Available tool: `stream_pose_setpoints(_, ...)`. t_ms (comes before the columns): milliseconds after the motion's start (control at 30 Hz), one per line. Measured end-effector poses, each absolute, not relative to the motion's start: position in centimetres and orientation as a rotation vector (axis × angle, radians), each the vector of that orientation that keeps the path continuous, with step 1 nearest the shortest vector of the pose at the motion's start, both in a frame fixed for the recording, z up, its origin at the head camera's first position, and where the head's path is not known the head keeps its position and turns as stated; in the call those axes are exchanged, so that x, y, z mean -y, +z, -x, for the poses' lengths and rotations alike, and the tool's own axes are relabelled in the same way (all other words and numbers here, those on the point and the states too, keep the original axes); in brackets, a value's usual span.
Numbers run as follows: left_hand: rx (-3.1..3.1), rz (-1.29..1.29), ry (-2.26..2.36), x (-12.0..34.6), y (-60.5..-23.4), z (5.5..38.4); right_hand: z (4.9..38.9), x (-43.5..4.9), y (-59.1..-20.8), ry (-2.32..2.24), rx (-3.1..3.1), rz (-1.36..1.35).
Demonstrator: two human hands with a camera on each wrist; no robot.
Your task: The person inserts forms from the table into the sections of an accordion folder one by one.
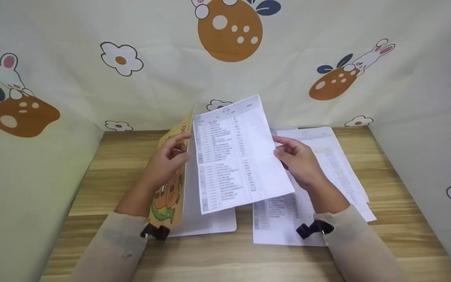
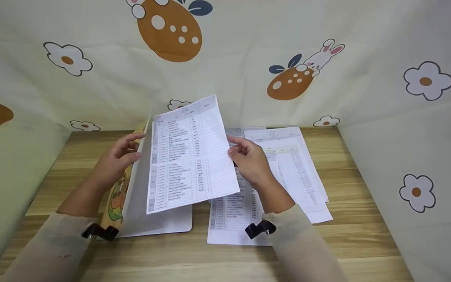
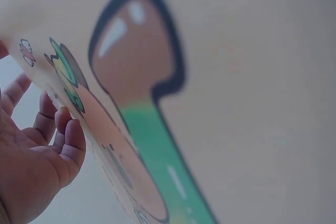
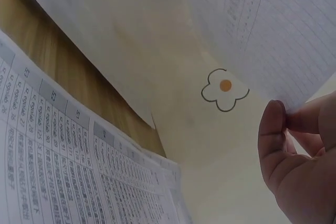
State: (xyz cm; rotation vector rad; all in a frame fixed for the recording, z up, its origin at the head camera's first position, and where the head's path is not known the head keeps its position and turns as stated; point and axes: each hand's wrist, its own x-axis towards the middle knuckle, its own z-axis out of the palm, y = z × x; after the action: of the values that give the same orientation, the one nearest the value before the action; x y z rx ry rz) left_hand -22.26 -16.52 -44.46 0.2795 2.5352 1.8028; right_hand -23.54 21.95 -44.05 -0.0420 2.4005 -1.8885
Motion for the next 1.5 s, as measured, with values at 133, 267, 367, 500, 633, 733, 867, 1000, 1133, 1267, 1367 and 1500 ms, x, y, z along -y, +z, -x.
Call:
stream_pose_setpoints(133,-2.534,-0.273,1.811,16.4,-44.5,22.3,23.6,-21.2,-43.9,-1.915,-2.36,0.05)
stream_pose_setpoints(267,-2.537,-0.255,1.802,16.5,-44.5,22.2,23.6,-20.6,-43.8,-1.921,-2.335,0.068)
stream_pose_setpoints(367,-2.545,-0.247,1.783,16.4,-44.4,22.2,23.6,-20.2,-43.8,-1.904,-2.34,0.089)
stream_pose_setpoints(500,-2.541,-0.259,1.782,16.4,-44.2,22.2,23.5,-19.5,-43.7,-1.886,-2.367,0.107)
stream_pose_setpoints(633,-2.531,-0.265,1.786,16.3,-44.1,22.2,23.4,-18.8,-43.6,-1.921,-2.346,0.121)
stream_pose_setpoints(733,-2.514,-0.272,1.804,16.2,-44.1,22.1,23.3,-18.2,-43.7,-1.99,-2.276,0.147)
stream_pose_setpoints(867,-2.495,-0.293,1.83,16.2,-44.3,22.1,23.1,-17.4,-43.8,-2.038,-2.209,0.179)
stream_pose_setpoints(1000,-2.5,-0.279,1.824,16.3,-44.4,22.2,23.0,-16.4,-43.9,-2.033,-2.185,0.197)
stream_pose_setpoints(1133,-2.508,-0.264,1.808,16.3,-44.5,22.3,22.9,-15.1,-43.9,-2.035,-2.156,0.224)
stream_pose_setpoints(1267,-2.509,-0.258,1.791,16.3,-44.6,22.2,22.7,-13.6,-43.8,-2.029,-2.133,0.245)
stream_pose_setpoints(1367,-2.505,-0.248,1.781,16.2,-44.6,22.2,22.6,-12.6,-43.9,-2.029,-2.113,0.255)
stream_pose_setpoints(1500,-2.512,-0.241,1.765,16.1,-44.7,22.1,22.5,-11.6,-44.2,-2.036,-2.091,0.26)
